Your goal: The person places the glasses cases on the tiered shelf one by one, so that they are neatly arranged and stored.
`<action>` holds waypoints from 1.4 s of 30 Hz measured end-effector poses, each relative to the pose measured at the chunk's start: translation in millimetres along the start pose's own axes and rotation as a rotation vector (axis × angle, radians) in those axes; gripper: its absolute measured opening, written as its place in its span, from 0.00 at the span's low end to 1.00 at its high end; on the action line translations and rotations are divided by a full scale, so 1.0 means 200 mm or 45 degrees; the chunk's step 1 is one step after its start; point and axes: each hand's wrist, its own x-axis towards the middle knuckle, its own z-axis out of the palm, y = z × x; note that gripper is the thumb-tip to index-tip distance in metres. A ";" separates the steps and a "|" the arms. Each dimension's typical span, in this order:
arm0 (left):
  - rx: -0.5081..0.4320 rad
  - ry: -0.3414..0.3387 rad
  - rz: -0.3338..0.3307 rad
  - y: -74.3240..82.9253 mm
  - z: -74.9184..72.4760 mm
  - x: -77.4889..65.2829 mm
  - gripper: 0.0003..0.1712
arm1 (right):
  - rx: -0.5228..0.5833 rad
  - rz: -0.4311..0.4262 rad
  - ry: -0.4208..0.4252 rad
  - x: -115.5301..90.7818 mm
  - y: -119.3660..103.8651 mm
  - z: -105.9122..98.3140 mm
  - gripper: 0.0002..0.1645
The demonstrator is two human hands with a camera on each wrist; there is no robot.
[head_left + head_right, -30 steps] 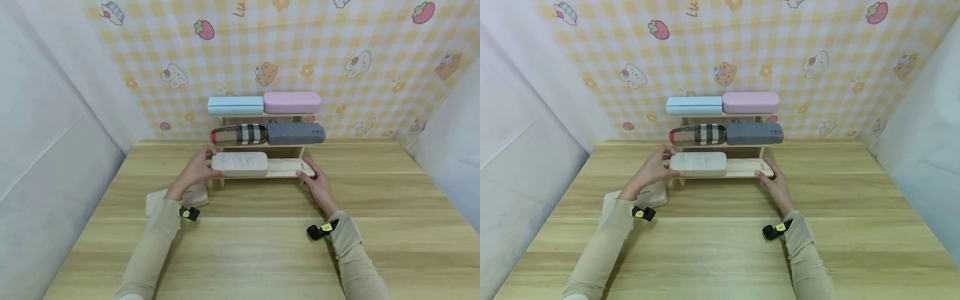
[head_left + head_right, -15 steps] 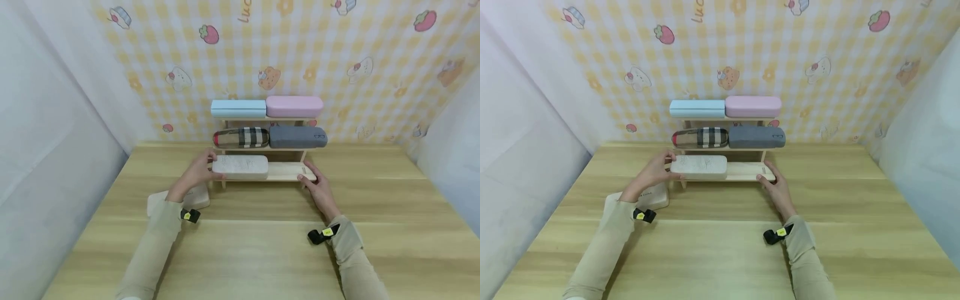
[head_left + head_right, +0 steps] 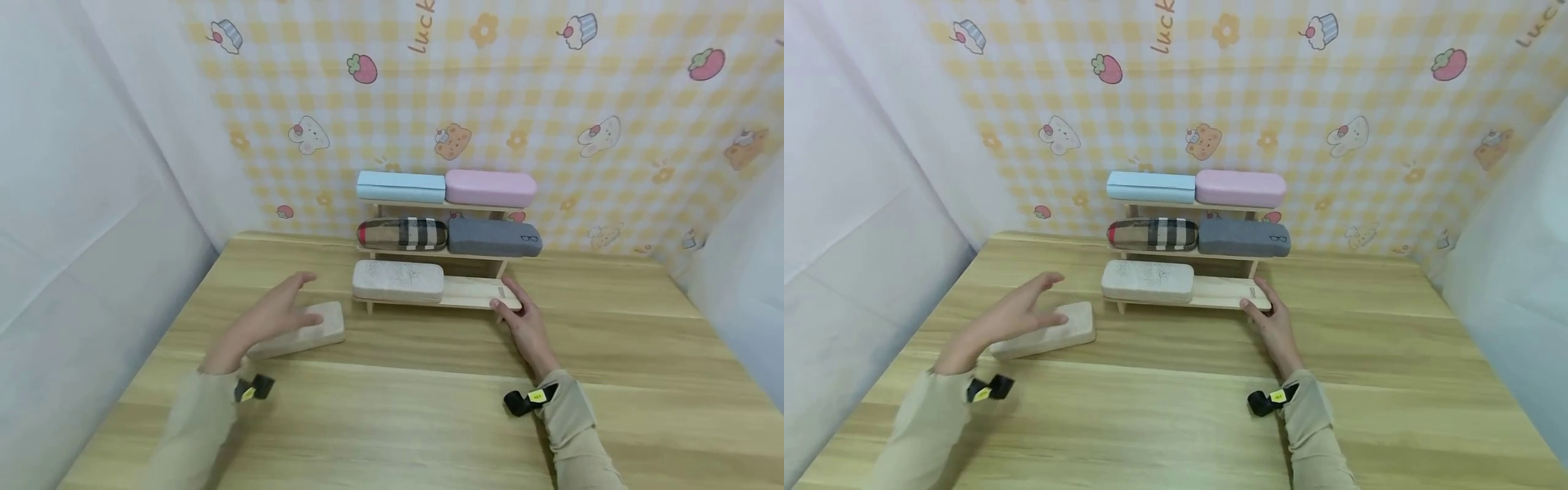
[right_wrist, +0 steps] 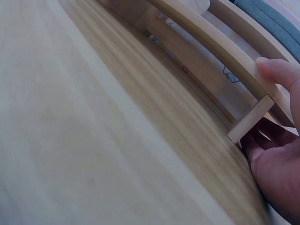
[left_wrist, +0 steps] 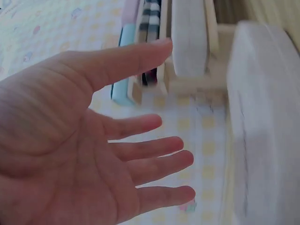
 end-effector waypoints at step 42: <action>0.203 0.042 -0.037 -0.37 0.02 -0.22 0.47 | 0.129 0.022 -0.154 0.03 0.05 -0.12 0.44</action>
